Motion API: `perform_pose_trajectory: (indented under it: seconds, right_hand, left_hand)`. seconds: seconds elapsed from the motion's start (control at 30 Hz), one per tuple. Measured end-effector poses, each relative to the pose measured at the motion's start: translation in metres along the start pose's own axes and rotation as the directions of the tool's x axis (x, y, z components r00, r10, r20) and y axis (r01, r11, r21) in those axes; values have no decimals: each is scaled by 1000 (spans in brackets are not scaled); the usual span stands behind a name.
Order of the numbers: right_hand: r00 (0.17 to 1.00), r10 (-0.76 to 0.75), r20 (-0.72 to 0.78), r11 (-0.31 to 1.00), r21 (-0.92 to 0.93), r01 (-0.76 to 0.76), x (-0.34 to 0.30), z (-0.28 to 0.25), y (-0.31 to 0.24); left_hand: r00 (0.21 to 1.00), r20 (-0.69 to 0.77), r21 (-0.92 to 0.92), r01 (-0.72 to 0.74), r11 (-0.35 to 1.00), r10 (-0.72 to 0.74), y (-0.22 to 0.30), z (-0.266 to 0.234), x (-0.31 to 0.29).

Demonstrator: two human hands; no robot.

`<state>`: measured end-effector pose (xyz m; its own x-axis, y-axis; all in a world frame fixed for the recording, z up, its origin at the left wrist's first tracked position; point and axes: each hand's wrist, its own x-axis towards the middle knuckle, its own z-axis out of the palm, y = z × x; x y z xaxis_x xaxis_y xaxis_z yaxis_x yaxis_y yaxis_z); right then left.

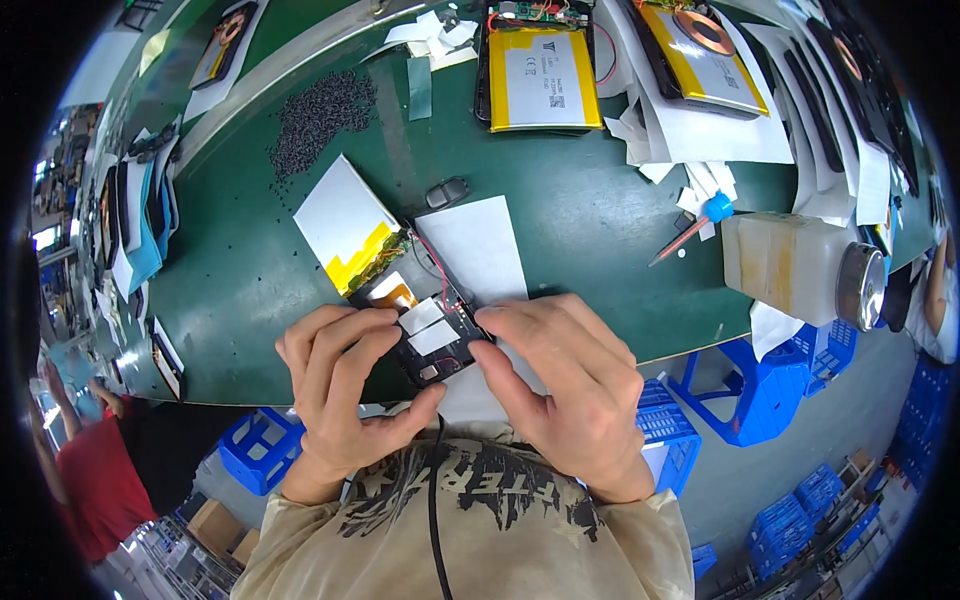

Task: Assembling an electronic handheld device by connecting components and using an electric screwdriver.

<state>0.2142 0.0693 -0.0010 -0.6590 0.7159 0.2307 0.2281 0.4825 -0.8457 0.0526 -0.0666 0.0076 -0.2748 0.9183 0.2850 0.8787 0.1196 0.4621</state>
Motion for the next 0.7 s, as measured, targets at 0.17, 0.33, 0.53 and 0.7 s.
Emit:
perform_pose_trajectory:
  seconds: [0.17,0.33,0.53,0.7]
  right_hand:
    - [990,-129,-48,988,-88,125,4,7,4]
    - [987,111,-114,970,-206,-133,-15,-16,-9]
    - [892,449,46,869,-256,-424,-52,-34,-13]
    - [850,524,53,851,-3,-525,-74,-19,-1]
  left_hand:
    - [999,-35,-5,-36,999,36,-8,-12,6]
    - [999,-35,146,46,988,-42,-40,-37,49]
    - [979,170,221,76,972,-115,-38,-40,66]
    - [991,44,15,125,992,-126,-35,-34,68]
